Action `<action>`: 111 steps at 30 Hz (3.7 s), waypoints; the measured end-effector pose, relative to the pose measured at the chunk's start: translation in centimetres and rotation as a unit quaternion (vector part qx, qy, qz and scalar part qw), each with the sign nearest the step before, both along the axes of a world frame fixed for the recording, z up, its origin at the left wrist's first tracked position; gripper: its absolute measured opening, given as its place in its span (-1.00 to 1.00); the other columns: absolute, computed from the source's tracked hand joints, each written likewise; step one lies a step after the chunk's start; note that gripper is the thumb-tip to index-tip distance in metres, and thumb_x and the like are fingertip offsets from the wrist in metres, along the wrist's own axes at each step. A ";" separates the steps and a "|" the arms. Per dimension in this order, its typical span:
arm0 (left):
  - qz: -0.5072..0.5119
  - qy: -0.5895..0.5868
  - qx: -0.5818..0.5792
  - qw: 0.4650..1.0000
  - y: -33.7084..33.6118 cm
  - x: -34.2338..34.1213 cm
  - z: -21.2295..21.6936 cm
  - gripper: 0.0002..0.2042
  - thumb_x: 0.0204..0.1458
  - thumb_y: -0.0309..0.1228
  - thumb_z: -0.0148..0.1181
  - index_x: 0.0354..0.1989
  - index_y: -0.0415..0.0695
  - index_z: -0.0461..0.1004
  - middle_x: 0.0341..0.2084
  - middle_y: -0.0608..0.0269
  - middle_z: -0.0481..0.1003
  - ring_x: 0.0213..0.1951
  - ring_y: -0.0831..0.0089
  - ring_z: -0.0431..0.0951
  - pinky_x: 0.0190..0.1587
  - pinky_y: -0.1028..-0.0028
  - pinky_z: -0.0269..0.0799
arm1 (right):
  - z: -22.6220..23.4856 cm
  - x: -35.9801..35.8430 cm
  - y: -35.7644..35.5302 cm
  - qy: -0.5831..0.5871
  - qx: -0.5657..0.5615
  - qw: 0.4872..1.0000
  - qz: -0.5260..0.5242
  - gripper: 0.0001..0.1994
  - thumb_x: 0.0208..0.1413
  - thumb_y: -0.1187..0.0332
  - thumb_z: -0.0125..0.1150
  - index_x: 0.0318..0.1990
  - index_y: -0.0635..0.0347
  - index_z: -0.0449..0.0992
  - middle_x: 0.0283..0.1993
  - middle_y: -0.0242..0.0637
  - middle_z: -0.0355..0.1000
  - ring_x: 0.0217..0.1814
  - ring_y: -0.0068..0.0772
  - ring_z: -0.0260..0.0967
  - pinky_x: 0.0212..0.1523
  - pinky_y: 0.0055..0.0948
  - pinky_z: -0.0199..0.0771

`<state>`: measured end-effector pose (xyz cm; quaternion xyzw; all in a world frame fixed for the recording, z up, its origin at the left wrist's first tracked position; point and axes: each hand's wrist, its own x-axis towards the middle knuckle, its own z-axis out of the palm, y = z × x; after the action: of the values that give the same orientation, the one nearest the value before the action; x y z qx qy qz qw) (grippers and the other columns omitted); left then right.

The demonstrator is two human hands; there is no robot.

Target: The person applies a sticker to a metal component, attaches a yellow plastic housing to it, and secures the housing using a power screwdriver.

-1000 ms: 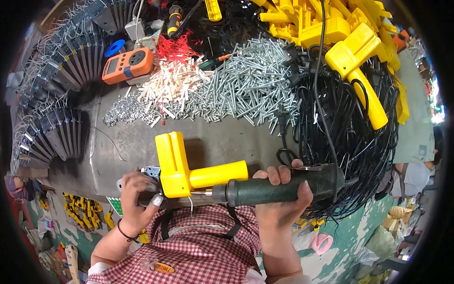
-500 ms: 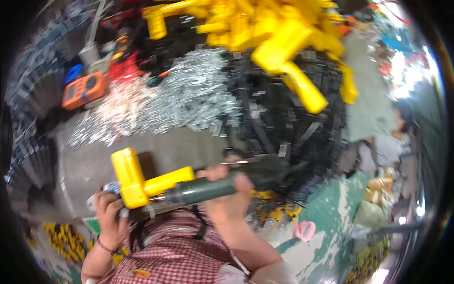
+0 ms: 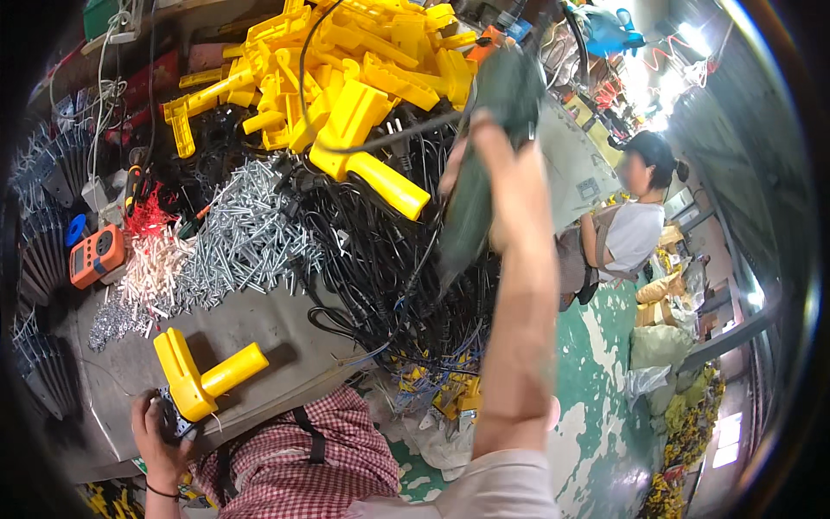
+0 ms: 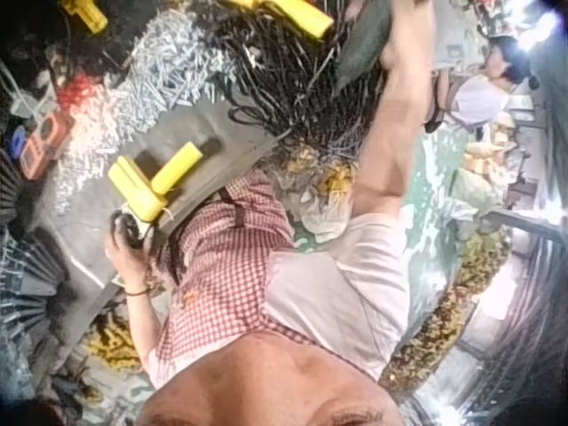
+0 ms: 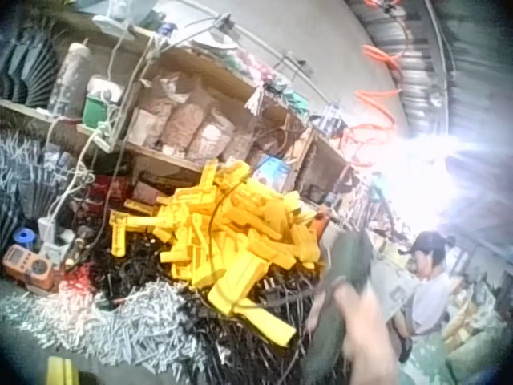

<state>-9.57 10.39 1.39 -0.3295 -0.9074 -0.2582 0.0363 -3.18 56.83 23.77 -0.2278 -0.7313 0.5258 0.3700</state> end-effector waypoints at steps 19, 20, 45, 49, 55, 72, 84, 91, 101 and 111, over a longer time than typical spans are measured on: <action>-0.055 -0.017 0.133 0.989 5.7 -0.8 7.1 -0.76 -0.16 -0.41 0.11 -0.31 -0.26 0.45 -0.21 -0.06 0.42 -0.17 0.08 0.45 -0.13 0.25 0.35 | -13.9 2.5 -9.8 -0.163 0.442 0.882 0.004 -0.86 -0.06 0.47 0.21 -0.31 0.22 0.43 -0.27 -0.26 0.45 -0.24 -0.15 0.37 -0.20 -0.23 0.30; -0.161 -0.139 0.151 0.965 7.1 -0.6 8.1 -0.73 -0.14 -0.38 0.15 -0.26 -0.25 0.48 -0.15 -0.09 0.44 -0.11 0.08 0.47 -0.11 0.25 0.38 | -11.6 2.6 -11.4 -0.150 0.373 0.915 0.017 -0.89 0.05 0.48 0.16 -0.29 0.24 0.37 -0.28 -0.21 0.48 -0.29 -0.31 0.43 -0.34 -0.37 0.38; 0.051 0.052 -0.056 0.996 7.1 -10.2 1.8 -0.56 -0.26 -0.70 0.16 -0.11 -0.22 0.31 -0.28 -0.05 0.43 -0.16 -0.03 0.42 -0.12 0.19 0.36 | -15.5 0.6 -10.8 -0.236 0.365 0.855 0.284 -0.82 -0.16 0.55 0.25 -0.31 0.23 0.48 -0.28 -0.27 0.38 -0.20 -0.17 0.34 -0.15 -0.25 0.34; 0.057 0.059 -0.051 0.995 7.3 -10.4 1.6 -0.57 -0.28 -0.74 0.12 -0.12 -0.23 0.31 -0.30 -0.05 0.42 -0.17 -0.02 0.41 -0.10 0.19 0.34 | -15.5 1.5 -10.0 -0.218 0.445 0.838 0.228 -0.79 -0.18 0.54 0.26 -0.29 0.19 0.49 -0.31 -0.28 0.39 -0.22 -0.19 0.34 -0.19 -0.30 0.34; 0.044 0.081 -0.070 0.993 7.2 -9.9 1.5 -0.59 -0.26 -0.76 0.09 -0.14 -0.25 0.31 -0.30 -0.09 0.41 -0.18 -0.06 0.41 -0.10 0.25 0.37 | -16.2 -1.2 -10.9 -0.229 0.422 0.861 0.166 -0.85 -0.10 0.42 0.27 -0.35 0.17 0.45 -0.31 -0.29 0.35 -0.23 -0.21 0.32 -0.21 -0.30 0.35; -0.063 -0.440 0.395 0.804 9.4 -2.2 8.4 -0.70 0.01 -0.67 0.04 -0.04 -0.33 0.33 -0.25 0.29 0.36 -0.13 0.53 0.43 0.00 0.49 0.37 | -4.9 -7.7 -11.3 0.254 -0.267 0.899 0.236 -0.75 0.28 0.29 -0.13 -0.08 0.32 0.31 -0.33 -0.15 0.43 -0.43 -0.44 0.39 -0.37 -0.49 0.41; 0.063 -0.357 0.290 0.886 5.1 -2.6 5.8 -0.84 -0.11 -0.68 0.11 -0.32 -0.34 0.49 -0.01 0.13 0.36 -0.10 0.49 0.44 -0.09 0.55 0.39 | -15.7 1.5 -12.9 -0.089 0.462 0.796 0.381 -0.61 -0.18 0.51 0.25 -0.08 0.17 0.49 0.03 -0.22 0.36 0.06 -0.15 0.29 -0.02 -0.27 0.33; 0.059 -0.328 0.344 0.878 5.1 -2.7 4.4 -0.85 -0.05 -0.62 0.12 -0.27 -0.30 0.44 -0.09 0.19 0.39 -0.05 0.52 0.40 -0.04 0.55 0.33 | -16.0 -2.7 -19.8 -0.035 0.419 0.767 0.485 -0.68 -0.18 0.43 0.25 -0.16 0.12 0.54 -0.06 -0.29 0.35 0.04 -0.17 0.28 -0.02 -0.24 0.34; -0.002 -0.156 0.228 0.961 6.1 -1.6 3.4 -0.82 -0.18 -0.66 0.18 -0.36 -0.21 0.43 -0.35 0.17 0.52 -0.28 0.29 0.53 -0.17 0.41 0.42 | -17.5 -4.2 -19.7 0.016 0.389 0.686 0.615 -0.77 -0.12 0.39 0.09 -0.24 0.15 0.48 -0.10 -0.29 0.39 0.17 -0.23 0.23 0.21 -0.12 0.24; 0.022 -0.094 0.147 0.984 3.7 -3.1 4.5 -0.80 -0.23 -0.64 0.27 -0.38 -0.21 0.45 -0.37 0.14 0.51 -0.30 0.20 0.53 -0.25 0.39 0.44 | -16.5 -6.6 -19.3 -0.095 0.051 0.866 0.488 -0.82 0.10 0.52 0.09 -0.13 0.21 0.49 -0.38 -0.22 0.47 -0.38 -0.31 0.48 -0.34 -0.43 0.43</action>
<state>-12.66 14.07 5.85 -0.2745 -0.8662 -0.4174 0.0045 -9.83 37.52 7.30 0.1286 -0.8063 0.5773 0.0060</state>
